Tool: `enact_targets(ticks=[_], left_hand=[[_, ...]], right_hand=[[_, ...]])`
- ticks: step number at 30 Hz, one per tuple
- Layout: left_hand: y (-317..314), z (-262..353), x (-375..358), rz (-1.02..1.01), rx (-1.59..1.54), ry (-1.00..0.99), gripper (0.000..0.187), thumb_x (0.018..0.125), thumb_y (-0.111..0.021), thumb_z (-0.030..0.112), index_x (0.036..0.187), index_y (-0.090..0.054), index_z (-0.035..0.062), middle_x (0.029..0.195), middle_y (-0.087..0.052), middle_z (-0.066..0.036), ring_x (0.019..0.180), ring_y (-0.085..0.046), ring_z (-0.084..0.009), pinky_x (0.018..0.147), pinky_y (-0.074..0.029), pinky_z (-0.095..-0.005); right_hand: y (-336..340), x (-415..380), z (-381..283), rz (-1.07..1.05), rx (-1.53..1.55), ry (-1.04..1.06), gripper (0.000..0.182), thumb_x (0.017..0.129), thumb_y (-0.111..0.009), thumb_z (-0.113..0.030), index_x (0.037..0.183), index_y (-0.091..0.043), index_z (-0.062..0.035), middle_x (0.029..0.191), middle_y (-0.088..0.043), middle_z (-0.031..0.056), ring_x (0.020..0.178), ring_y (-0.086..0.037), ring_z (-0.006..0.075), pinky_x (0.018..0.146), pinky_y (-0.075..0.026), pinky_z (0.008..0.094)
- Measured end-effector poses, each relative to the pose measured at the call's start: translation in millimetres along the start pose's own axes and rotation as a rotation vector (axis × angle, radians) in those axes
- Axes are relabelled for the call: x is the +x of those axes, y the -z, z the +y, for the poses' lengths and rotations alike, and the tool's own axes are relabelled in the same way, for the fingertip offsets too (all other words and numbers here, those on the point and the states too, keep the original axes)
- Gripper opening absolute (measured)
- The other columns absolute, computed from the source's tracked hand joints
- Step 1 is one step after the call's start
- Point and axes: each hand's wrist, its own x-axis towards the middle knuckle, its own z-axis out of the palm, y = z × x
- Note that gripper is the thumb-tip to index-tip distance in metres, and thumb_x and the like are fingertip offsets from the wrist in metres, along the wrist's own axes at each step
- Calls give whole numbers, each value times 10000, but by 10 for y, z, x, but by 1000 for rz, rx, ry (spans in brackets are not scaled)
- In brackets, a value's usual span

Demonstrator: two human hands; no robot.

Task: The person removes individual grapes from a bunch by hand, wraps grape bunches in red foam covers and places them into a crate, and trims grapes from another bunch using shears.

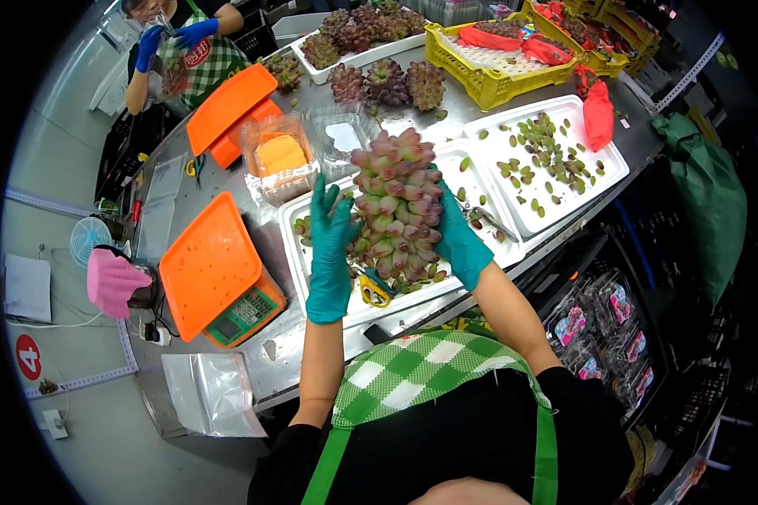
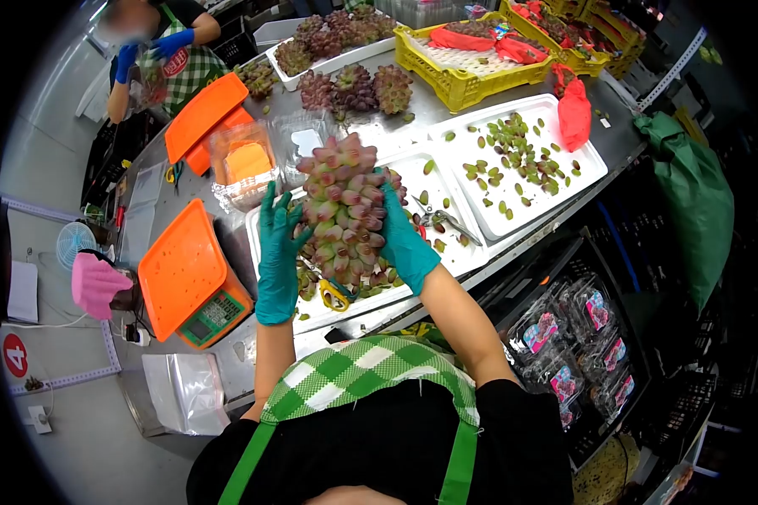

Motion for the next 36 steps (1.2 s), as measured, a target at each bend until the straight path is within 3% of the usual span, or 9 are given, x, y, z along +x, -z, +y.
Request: enact_targets(ticks=[1, 5, 9, 15, 24, 26, 30, 32, 36], left_hand=[[33, 31, -42, -151, -42, 61, 597, 840, -453, 428, 1308, -262, 110, 1258, -385, -98, 1124, -414, -201, 928, -359, -341], [138, -293, 100, -302, -495, 337, 638, 814, -424, 523, 1296, -278, 131, 1298, -335, -91, 1161, -373, -243, 959, -339, -402], [263, -784, 173, -225, -818, 104, 596, 816, -412, 508, 1239, -357, 92, 1197, -444, -81, 1097, -438, -224, 931, -377, -395], [291, -1086, 365, -184, -481, -64, 568, 828, -388, 482, 1238, -354, 90, 1191, -445, -82, 1091, -443, -234, 918, -388, -407], [497, -1251, 361, -209, -409, -43, 542, 840, -365, 456, 1237, -352, 88, 1184, -447, -85, 1087, -447, -243, 906, -397, -417], [584, -1348, 343, -274, -413, -14, 536, 843, -360, 451, 1237, -351, 87, 1182, -447, -85, 1086, -447, -245, 904, -399, -419], [627, -1434, 239, -305, -431, 73, 525, 848, -349, 439, 1236, -351, 86, 1179, -448, -86, 1084, -449, -249, 899, -403, -424], [412, -1347, 24, -113, -485, 160, 531, 855, -334, 441, 1249, -337, 84, 1200, -436, -94, 1092, -442, -254, 906, -396, -421], [268, -1715, 2, -223, -641, 410, 560, 853, -324, 473, 1275, -301, 104, 1249, -395, -101, 1118, -416, -272, 921, -383, -422]], right_hand=[[-124, -43, -43, 45, -115, -6, 569, 843, -332, -539, 1185, -427, -95, 1129, -489, 89, 931, -533, 172, 805, -461, 338], [-623, -252, -280, 58, -508, 66, 646, 813, -344, -594, 1238, -405, -111, 1176, -450, 74, 954, -479, 142, 856, -383, 312], [-754, -350, -387, -61, -588, 40, 664, 813, -318, -607, 1280, -365, -137, 1216, -425, 52, 1000, -440, 136, 908, -316, 315], [-656, -361, -390, -152, -323, 37, 573, 860, -317, -521, 1210, -442, -85, 1158, -509, 72, 997, -511, 168, 874, -362, 294], [49, -307, -167, 106, -634, 113, 516, 864, -372, -465, 1188, -450, -70, 1095, -532, 58, 910, -538, 148, 775, -418, 289], [270, -382, 144, 264, -785, 181, 510, 853, -434, -430, 1191, -435, -49, 1052, -543, 61, 886, -537, 145, 752, -430, 290], [383, -579, 317, 229, -484, -35, 586, 834, -469, -446, 1266, -338, -71, 1097, -498, 71, 912, -520, 154, 784, -429, 292], [324, -712, 278, 250, -494, 60, 620, 831, -465, -461, 1297, -294, -90, 1174, -445, 97, 1005, -482, 169, 823, -411, 302], [278, -709, 49, 195, -728, 209, 632, 846, -467, -411, 1321, -237, -64, 1320, -310, 119, 1201, -313, 204, 978, -267, 292]])
